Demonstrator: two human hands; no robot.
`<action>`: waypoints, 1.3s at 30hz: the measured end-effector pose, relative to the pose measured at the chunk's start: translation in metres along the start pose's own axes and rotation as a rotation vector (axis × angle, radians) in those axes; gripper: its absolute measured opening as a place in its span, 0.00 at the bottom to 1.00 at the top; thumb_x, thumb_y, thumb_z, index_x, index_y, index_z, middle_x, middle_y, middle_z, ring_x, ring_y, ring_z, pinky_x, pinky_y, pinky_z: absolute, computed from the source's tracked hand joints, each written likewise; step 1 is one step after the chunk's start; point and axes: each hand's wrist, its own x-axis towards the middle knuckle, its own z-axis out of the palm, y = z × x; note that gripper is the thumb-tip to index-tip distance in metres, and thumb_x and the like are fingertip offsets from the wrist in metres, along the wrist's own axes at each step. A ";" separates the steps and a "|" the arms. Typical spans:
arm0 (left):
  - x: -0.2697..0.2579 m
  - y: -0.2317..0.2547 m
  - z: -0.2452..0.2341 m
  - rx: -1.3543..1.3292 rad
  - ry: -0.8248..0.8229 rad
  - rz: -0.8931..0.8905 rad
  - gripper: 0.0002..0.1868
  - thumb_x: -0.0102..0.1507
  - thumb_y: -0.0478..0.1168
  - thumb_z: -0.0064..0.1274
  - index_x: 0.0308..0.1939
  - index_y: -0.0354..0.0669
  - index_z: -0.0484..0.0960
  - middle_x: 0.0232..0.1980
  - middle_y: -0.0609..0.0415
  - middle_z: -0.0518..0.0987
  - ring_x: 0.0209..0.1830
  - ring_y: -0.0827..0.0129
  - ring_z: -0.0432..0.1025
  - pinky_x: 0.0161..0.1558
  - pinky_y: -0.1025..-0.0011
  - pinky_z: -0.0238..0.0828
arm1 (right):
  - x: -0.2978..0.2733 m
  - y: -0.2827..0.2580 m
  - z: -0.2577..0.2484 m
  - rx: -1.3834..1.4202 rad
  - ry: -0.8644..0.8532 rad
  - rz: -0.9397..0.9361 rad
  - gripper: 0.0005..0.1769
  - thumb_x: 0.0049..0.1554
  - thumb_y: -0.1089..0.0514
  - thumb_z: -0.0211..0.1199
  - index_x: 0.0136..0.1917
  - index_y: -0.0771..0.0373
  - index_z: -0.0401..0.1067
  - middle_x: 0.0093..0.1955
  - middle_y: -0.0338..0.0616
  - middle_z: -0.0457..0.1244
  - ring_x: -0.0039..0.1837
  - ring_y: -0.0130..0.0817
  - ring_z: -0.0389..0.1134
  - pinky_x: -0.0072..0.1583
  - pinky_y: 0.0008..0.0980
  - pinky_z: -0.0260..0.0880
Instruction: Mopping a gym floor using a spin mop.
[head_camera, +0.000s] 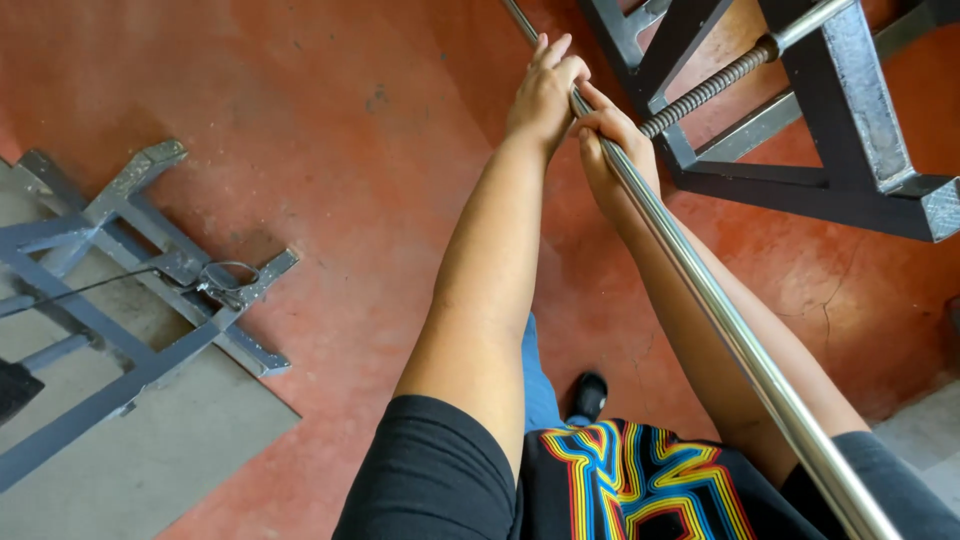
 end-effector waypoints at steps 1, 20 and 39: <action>0.000 0.004 -0.001 -0.013 -0.028 -0.026 0.09 0.65 0.45 0.45 0.35 0.53 0.80 0.76 0.54 0.65 0.82 0.53 0.46 0.74 0.54 0.56 | -0.002 -0.002 -0.002 -0.010 0.019 0.034 0.07 0.59 0.71 0.55 0.50 0.72 0.73 0.73 0.65 0.60 0.73 0.53 0.63 0.69 0.40 0.64; -0.347 0.125 0.220 0.021 -0.230 0.301 0.10 0.56 0.31 0.57 0.32 0.51 0.73 0.51 0.55 0.78 0.79 0.40 0.50 0.68 0.48 0.63 | -0.412 -0.050 -0.144 -0.256 0.186 0.316 0.07 0.60 0.66 0.60 0.53 0.63 0.76 0.45 0.40 0.69 0.42 0.32 0.66 0.46 0.29 0.66; -0.638 0.231 0.363 0.464 -0.683 0.577 0.13 0.65 0.59 0.41 0.40 0.64 0.79 0.45 0.66 0.72 0.59 0.68 0.66 0.67 0.17 0.46 | -0.740 -0.090 -0.223 -0.298 0.289 0.622 0.08 0.63 0.57 0.58 0.50 0.51 0.79 0.46 0.43 0.72 0.54 0.45 0.73 0.56 0.45 0.72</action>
